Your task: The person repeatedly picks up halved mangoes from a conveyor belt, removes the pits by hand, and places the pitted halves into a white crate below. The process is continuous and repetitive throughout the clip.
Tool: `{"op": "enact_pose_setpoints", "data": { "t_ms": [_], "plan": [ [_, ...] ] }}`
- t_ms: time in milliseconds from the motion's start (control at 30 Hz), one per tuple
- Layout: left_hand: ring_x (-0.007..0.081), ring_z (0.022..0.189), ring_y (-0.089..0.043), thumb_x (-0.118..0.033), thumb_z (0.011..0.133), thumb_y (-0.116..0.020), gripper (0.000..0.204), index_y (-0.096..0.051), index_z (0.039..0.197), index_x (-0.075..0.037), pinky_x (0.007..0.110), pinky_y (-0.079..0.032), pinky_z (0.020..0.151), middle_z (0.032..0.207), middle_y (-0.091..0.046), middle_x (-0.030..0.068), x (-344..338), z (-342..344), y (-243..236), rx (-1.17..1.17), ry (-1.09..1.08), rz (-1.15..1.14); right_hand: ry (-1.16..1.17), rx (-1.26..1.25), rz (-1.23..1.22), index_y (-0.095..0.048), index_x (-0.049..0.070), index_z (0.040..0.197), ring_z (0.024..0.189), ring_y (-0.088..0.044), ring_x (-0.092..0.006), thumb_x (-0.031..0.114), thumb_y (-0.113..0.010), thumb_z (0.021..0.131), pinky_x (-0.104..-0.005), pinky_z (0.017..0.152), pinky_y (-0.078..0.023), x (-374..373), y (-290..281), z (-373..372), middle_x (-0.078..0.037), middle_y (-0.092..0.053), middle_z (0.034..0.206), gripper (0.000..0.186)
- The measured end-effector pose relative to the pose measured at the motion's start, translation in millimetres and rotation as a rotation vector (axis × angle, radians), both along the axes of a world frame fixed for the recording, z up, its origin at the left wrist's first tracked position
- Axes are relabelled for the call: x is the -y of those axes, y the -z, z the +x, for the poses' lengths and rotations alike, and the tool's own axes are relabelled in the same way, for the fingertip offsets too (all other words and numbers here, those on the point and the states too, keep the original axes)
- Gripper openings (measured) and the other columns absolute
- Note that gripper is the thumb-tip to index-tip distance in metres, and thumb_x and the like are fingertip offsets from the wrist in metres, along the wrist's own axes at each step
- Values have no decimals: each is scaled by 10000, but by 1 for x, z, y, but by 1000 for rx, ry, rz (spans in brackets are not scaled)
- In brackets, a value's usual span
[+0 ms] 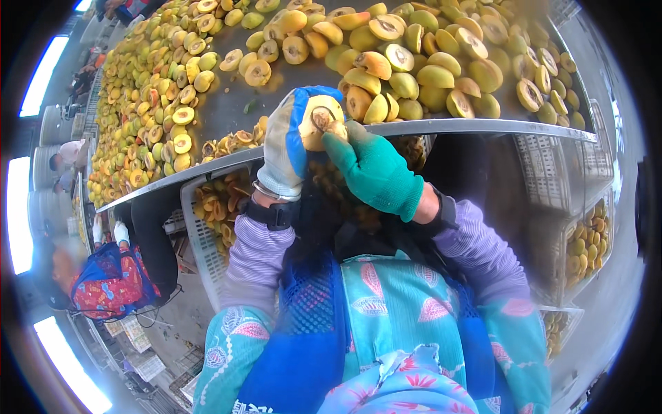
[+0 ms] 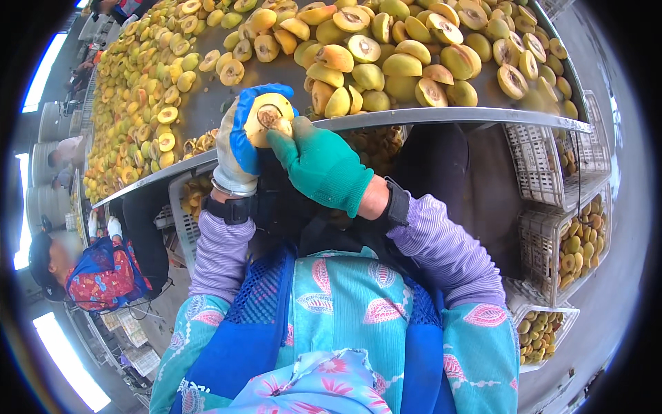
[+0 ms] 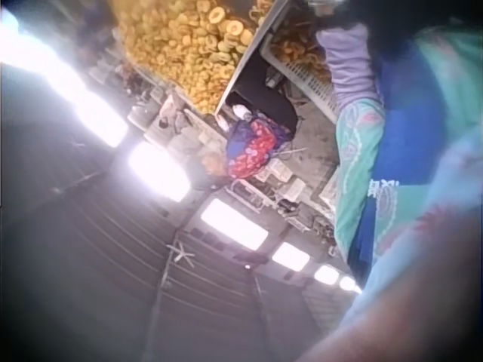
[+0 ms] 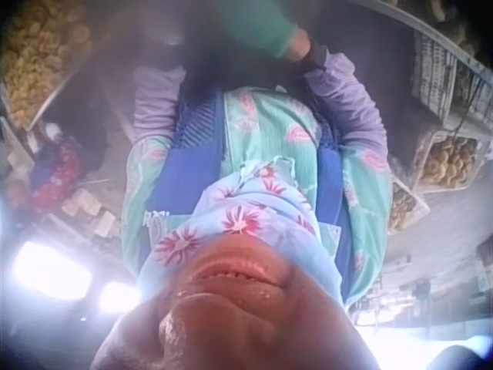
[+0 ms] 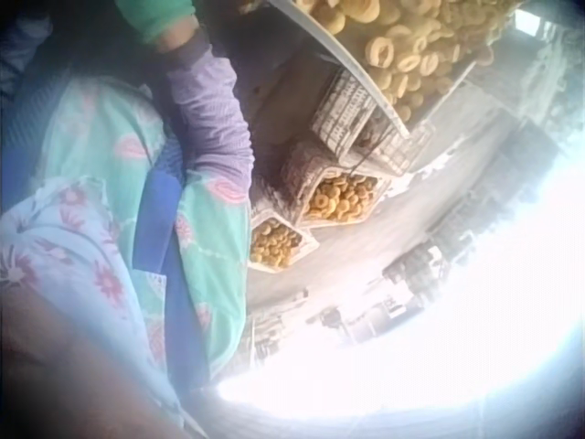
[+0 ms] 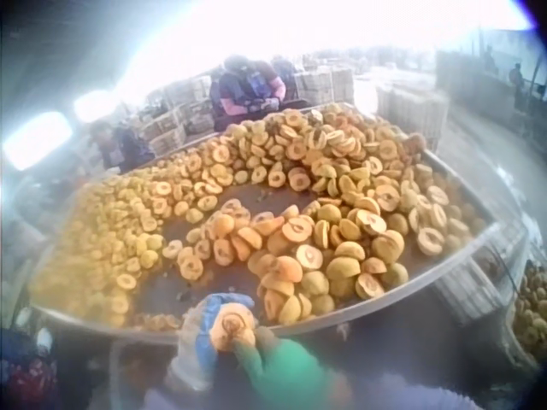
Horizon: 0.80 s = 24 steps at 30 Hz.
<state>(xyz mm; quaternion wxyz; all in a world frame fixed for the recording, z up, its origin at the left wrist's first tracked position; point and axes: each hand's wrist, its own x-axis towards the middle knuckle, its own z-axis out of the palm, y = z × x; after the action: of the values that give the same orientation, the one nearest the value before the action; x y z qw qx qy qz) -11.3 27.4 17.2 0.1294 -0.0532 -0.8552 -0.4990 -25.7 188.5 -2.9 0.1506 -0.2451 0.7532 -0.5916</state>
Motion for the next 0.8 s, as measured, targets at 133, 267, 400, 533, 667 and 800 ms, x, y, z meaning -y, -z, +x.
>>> {"op": "enact_pose_setpoints", "data": {
  "t_ms": [133, 267, 400, 533, 667, 800],
  "plan": [
    [220, 877, -680, -167, 973, -521, 247, -607, 1067, 44, 316, -539, 787, 1039, -674, 152, 25, -16, -7, -169, 374, -252, -121, -78, -91, -584, 6, 954, 624, -625, -338, 388, -512, 999, -420, 576, -480, -7, 15, -9, -170, -629, 702, 391],
    [255, 857, -680, -178, 948, -567, 268, -606, 1087, 47, 320, -537, 773, 1053, -671, 166, 2, -14, -9, -171, 139, -82, -51, 662, -316, -572, 52, 896, 491, -548, -203, 480, -514, 987, -325, 455, -427, -2, -10, -1, -69, -550, 595, 441],
    [268, 817, -685, -112, 937, -578, 216, -628, 1106, 13, 333, -546, 774, 1015, -689, 141, 4, -7, 10, -329, 28, -328, -281, 1284, -644, -512, 108, 775, 397, -420, -122, 610, -467, 962, -280, 357, -312, 2, -10, 14, -20, -464, 537, 538],
    [258, 781, -690, -191, 981, -520, 261, -661, 1026, 24, 336, -557, 727, 924, -702, 126, 6, -18, -12, -258, 235, -345, -109, 1095, -460, -498, 134, 785, 399, -399, -115, 625, -464, 958, -265, 372, -311, 7, -19, 20, -7, -446, 529, 522],
    [215, 759, -686, -264, 1025, -448, 380, -683, 984, 32, 320, -555, 723, 904, -704, 118, -13, -11, -9, 139, -29, 229, -407, 1457, -802, -489, 152, 846, 419, -393, -86, 617, -458, 964, -242, 389, -324, 1, -17, 12, 45, -424, 555, 481],
    [190, 746, -673, -294, 1035, -435, 419, -691, 975, 32, 324, -549, 709, 869, -708, 123, 0, -21, 4, -6, 242, 66, -366, 1506, -841, -482, 164, 858, 406, -376, -83, 630, -452, 960, -236, 374, -295, 2, -16, 25, 47, -415, 552, 477]
  ]
}}
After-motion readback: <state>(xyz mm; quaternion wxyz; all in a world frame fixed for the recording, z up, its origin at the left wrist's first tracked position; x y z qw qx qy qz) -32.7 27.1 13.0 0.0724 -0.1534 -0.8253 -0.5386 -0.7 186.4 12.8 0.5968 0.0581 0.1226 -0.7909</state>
